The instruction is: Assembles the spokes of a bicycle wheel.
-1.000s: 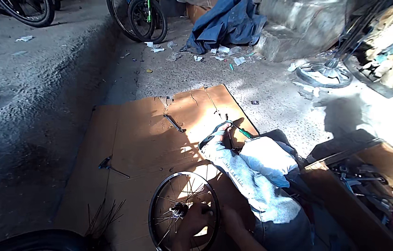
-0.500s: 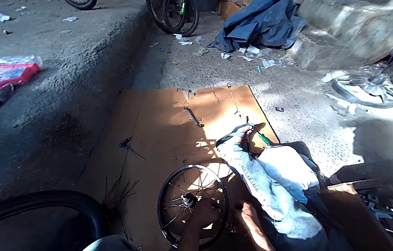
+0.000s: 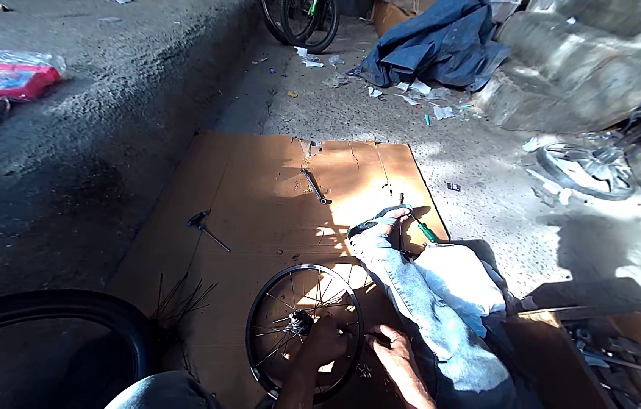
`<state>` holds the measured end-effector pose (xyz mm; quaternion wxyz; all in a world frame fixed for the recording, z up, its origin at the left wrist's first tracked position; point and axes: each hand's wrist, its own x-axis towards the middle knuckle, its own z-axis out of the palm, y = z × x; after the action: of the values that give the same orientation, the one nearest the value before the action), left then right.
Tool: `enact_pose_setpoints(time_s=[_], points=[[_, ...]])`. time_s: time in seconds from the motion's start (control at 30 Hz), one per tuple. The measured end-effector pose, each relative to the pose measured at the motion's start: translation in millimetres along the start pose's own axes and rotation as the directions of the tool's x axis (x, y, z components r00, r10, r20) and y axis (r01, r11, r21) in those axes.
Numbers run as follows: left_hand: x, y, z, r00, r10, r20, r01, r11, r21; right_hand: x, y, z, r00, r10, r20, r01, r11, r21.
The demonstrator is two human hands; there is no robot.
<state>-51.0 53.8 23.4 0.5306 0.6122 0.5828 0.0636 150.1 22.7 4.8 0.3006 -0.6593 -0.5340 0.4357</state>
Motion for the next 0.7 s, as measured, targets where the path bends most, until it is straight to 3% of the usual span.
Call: enact_pose_setpoints(time_s=[0.13, 0.27, 0.33, 0.4, 0.6, 0.7], points=[[1, -1, 1, 1.0, -0.002, 0.003, 0.002, 1.0, 0.0, 0, -3, 2, 0.995, -0.051, 0.082, 0.047, 0.998, 0.045], [1, -3, 2, 1.0, 0.016, 0.008, -0.016, 1.0, -0.003, 0, 0, 6, 0.999, -0.053, -0.008, 0.052, 0.998, -0.034], [1, -3, 3, 1.0, 0.008, 0.011, -0.008, 1.0, 0.007, 2, 5, 4, 0.999, 0.014, -0.039, -0.017, 0.996, -0.087], [1, -3, 3, 1.0, -0.018, 0.02, 0.017, 0.999, 0.032, 1, 10, 3, 0.99, 0.139, 0.028, -0.135, 0.986, -0.095], [2, -3, 4, 0.999, -0.028, 0.017, 0.026, 0.998, 0.063, -7, 23, 23, 0.936, 0.293, 0.193, -0.348, 0.85, 0.395], [2, -3, 4, 1.0, -0.018, 0.012, 0.017, 0.993, 0.114, -9, 18, 20, 0.92, 0.317, 0.232, -0.39, 0.809, 0.44]])
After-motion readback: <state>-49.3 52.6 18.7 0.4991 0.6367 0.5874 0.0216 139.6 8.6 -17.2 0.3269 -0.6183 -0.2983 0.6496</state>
